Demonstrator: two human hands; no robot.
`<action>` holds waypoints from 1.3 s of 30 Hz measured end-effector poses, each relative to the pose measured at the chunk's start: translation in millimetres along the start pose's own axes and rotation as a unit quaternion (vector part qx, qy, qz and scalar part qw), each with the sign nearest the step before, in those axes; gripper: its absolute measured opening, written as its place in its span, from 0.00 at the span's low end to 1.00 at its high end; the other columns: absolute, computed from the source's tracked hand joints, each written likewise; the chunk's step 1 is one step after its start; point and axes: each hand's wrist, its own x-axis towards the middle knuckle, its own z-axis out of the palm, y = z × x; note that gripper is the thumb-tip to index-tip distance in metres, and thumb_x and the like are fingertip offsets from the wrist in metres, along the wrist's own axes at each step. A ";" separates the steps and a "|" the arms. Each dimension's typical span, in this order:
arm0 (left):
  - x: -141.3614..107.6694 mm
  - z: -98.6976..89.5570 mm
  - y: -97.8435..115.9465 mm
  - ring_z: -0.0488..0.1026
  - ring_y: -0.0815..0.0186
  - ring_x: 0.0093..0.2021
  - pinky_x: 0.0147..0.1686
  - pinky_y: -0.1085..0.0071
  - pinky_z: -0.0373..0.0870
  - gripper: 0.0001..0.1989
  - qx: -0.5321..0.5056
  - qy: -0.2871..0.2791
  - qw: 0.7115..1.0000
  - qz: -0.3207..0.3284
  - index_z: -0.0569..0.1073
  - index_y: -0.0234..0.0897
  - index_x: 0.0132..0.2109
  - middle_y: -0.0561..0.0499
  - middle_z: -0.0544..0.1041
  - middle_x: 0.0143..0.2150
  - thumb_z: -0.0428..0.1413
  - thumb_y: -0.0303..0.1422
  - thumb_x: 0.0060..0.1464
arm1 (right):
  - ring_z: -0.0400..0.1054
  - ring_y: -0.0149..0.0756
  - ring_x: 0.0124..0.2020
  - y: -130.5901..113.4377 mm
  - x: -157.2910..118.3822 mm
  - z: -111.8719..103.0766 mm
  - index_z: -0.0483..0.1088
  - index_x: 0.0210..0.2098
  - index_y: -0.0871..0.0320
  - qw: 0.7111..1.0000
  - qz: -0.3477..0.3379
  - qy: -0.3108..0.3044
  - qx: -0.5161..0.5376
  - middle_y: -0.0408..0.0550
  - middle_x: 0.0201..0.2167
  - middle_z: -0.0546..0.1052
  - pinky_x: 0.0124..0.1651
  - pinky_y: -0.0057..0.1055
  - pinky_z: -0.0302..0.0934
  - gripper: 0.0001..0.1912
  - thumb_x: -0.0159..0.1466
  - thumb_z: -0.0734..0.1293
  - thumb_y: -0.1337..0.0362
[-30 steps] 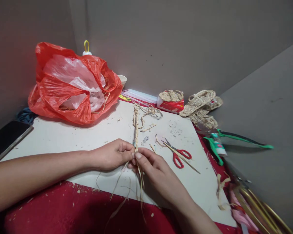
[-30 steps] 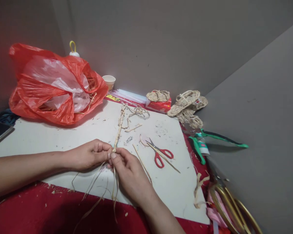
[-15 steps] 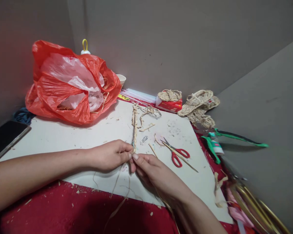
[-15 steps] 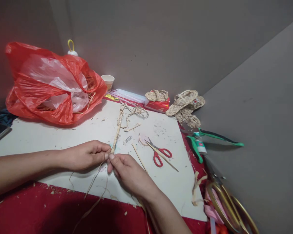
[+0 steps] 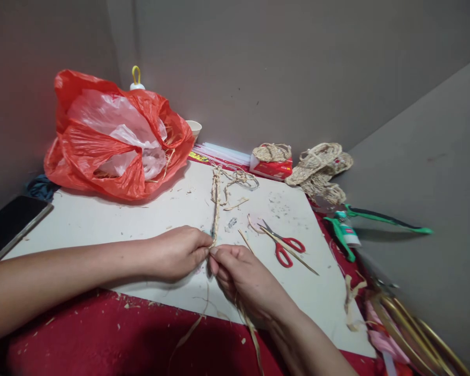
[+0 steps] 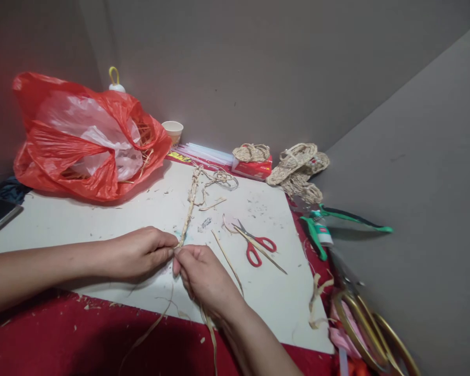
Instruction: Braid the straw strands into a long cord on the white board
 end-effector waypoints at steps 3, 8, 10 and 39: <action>0.4 -3.8 1.9 0.62 0.73 0.23 0.27 0.77 0.59 0.13 -0.034 -0.034 0.999 -0.025 0.73 0.34 0.32 0.56 0.67 0.22 0.44 0.26 0.53 | 0.41 0.21 0.09 4.6 2.9 2.1 0.63 0.19 0.59 0.999 -0.013 0.031 -0.035 0.32 0.07 0.52 0.13 0.22 0.33 0.15 0.59 0.60 0.59; -1.0 -3.8 9.8 0.58 0.72 0.15 0.17 0.76 0.55 0.11 -0.111 -0.091 0.980 -0.134 0.66 0.35 0.27 0.55 0.64 0.17 0.42 0.29 0.51 | 0.41 0.21 0.09 5.5 3.3 10.8 0.59 0.17 0.57 0.999 -0.028 0.032 0.019 0.32 0.07 0.52 0.13 0.22 0.35 0.15 0.57 0.62 0.59; -3.0 0.1 14.4 0.61 0.71 0.16 0.18 0.75 0.57 0.10 -0.084 -0.067 0.982 -0.153 0.64 0.35 0.25 0.54 0.64 0.17 0.43 0.29 0.51 | 0.39 0.20 0.09 4.8 1.5 14.1 0.54 0.16 0.56 0.997 -0.022 0.027 0.071 0.31 0.07 0.51 0.12 0.22 0.35 0.18 0.56 0.63 0.56; -19.1 5.7 2.3 0.64 0.72 0.16 0.18 0.76 0.61 0.10 -0.154 0.007 0.979 -0.133 0.65 0.35 0.30 0.55 0.69 0.19 0.44 0.34 0.54 | 0.36 0.20 0.11 3.9 -6.0 7.9 0.65 0.26 0.60 0.995 -0.024 -0.035 0.085 0.29 0.09 0.50 0.13 0.21 0.33 0.11 0.59 0.63 0.58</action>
